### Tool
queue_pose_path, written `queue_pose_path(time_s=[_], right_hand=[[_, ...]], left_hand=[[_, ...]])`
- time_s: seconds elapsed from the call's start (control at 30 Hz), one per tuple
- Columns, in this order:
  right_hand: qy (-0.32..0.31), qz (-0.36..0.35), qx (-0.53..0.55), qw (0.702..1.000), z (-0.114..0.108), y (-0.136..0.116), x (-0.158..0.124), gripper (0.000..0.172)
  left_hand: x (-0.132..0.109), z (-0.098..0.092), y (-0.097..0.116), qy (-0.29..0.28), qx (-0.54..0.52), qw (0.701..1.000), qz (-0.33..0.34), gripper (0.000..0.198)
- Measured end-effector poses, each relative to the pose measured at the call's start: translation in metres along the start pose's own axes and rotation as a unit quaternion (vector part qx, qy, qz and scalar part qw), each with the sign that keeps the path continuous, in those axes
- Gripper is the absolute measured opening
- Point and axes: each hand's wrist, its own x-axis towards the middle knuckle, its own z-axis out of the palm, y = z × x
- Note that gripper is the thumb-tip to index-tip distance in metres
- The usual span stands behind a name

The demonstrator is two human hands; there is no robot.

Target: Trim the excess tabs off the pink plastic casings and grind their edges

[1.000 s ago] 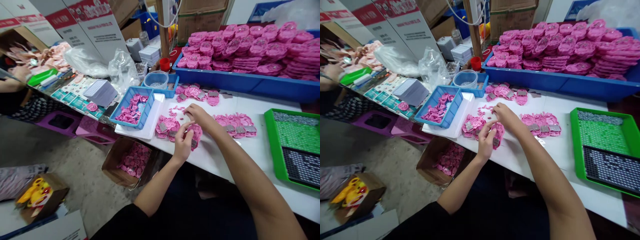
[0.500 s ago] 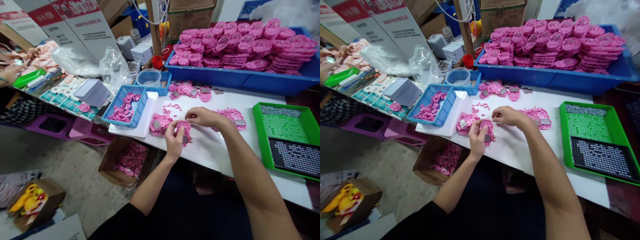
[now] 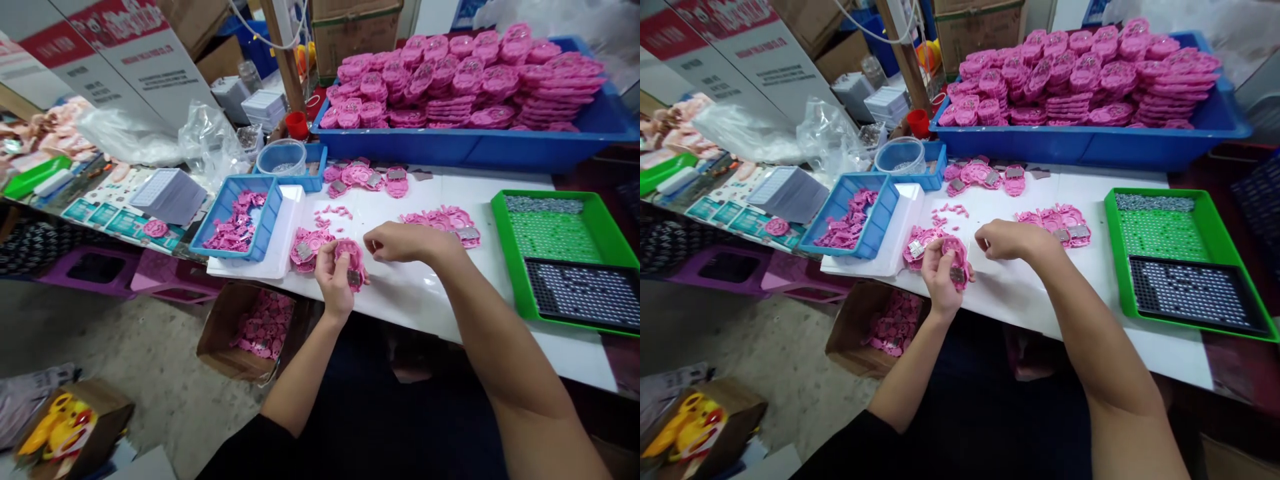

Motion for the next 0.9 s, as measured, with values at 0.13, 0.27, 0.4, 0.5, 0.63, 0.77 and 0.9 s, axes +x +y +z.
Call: queue_pose_path(time_s=[0.13,0.27,0.4,0.5,0.63,0.77,0.9], right_hand=[[0.02,-0.03,0.053,0.998,0.002,0.02,0.01,0.01],[0.045,-0.083,0.168,0.981,-0.008,0.035,0.007,0.011],[0.026,-0.169,0.283,0.944,-0.019,0.03,-0.004,0.028],[0.038,-0.183,0.289,0.939,-0.021,0.025,-0.006,0.031],[0.065,-0.158,0.334,0.927,-0.017,0.027,-0.001,0.03],[0.084,-0.147,0.332,0.928,-0.013,0.03,0.004,0.03],[0.075,-0.156,0.338,0.925,-0.011,0.027,0.009,0.032]], left_hand=[[0.003,-0.001,-0.003,-0.055,0.051,0.997,-0.03,0.042],[0.004,0.0,-0.002,-0.079,0.083,0.993,-0.04,0.038],[0.003,0.003,-0.002,-0.085,0.109,0.99,-0.043,0.033],[0.003,0.005,-0.002,-0.083,0.124,0.988,-0.048,0.033],[0.003,0.006,-0.002,-0.074,0.136,0.987,-0.045,0.03],[0.003,0.007,0.0,-0.08,0.153,0.984,-0.044,0.025],[0.003,0.008,0.001,-0.087,0.161,0.982,-0.05,0.023]])
